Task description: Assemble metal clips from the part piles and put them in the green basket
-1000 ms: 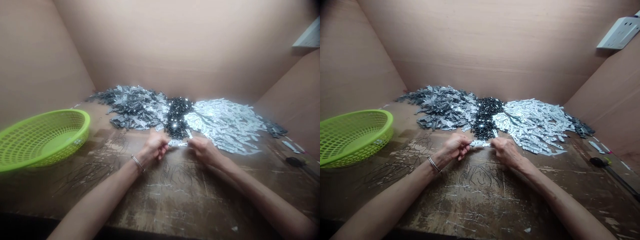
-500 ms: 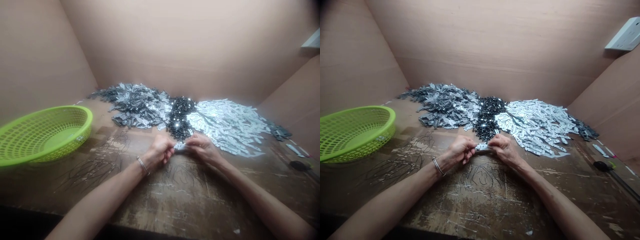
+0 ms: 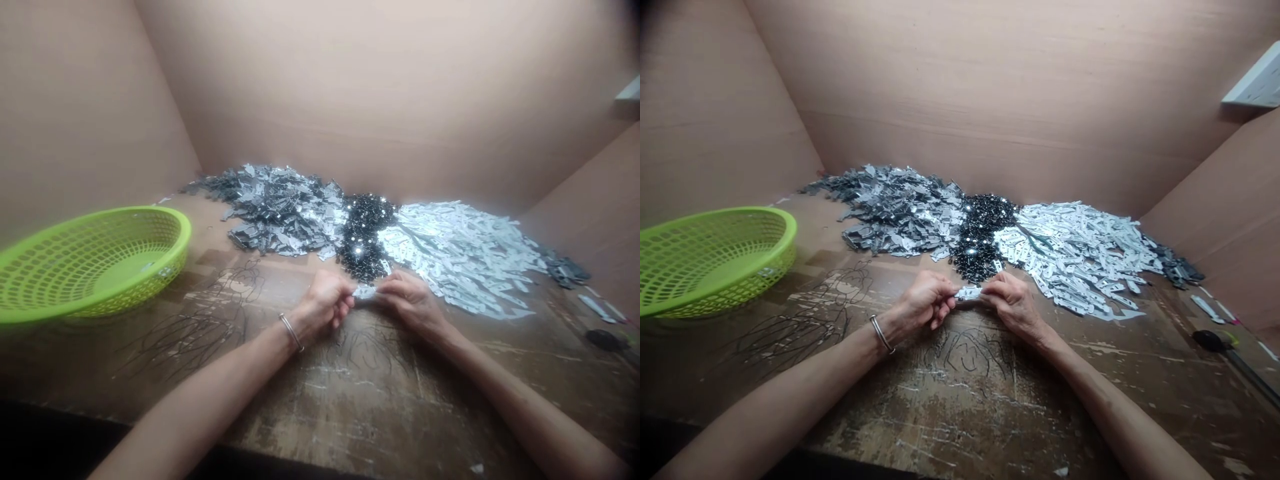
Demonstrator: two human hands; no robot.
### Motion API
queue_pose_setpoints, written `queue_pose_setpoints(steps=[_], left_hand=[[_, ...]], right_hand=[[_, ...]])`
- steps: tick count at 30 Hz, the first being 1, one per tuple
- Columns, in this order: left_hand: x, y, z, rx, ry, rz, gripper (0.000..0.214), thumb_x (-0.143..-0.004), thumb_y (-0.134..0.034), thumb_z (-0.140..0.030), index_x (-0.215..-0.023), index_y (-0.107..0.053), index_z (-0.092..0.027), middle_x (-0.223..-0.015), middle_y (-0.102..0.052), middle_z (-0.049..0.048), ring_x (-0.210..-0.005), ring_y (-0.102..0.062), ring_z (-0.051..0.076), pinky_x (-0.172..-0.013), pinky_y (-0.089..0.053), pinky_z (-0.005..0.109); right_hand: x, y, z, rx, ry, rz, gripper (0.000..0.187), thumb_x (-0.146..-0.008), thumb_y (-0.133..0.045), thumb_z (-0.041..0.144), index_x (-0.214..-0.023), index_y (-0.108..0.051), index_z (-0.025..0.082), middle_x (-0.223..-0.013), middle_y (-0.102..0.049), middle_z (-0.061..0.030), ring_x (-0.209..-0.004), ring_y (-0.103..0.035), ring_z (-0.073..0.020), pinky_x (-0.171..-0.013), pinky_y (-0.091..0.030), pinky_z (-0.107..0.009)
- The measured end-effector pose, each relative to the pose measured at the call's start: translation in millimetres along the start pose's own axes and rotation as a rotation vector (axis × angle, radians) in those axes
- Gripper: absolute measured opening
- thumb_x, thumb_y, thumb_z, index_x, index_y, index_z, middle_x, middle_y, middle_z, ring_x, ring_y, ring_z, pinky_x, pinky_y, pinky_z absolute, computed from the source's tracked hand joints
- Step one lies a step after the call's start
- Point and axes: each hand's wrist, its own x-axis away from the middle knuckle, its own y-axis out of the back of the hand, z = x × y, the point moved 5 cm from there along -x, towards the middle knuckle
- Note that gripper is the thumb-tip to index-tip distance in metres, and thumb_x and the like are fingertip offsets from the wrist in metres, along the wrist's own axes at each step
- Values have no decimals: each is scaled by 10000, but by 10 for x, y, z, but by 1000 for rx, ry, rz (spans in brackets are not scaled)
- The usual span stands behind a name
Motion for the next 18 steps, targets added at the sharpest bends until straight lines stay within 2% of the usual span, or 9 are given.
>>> queue_pose_setpoints(steps=[14,18], left_hand=[[-9,3,24,14,2,7,126,-641,-536,-220,-631,-510,-96,-447,-501,-20,-295,-416,53,-243,-290,160],[-11,-7,12,0,9,9,127,-643,-524,-209,-586,-497,-99,-410,-484,-18,-280,-407,61,-240,-287,166]], right_hand=[[10,-1,24,-80,-2,25,139,-730,-514,261,-715,-639,202,-713,-567,-33,-657,-505,-142,-593,-421,-272],[-9,66,20,-103,-37,0,129,-712,-539,270,-749,-636,192,-736,-583,-39,-680,-511,-147,-608,-425,-283]])
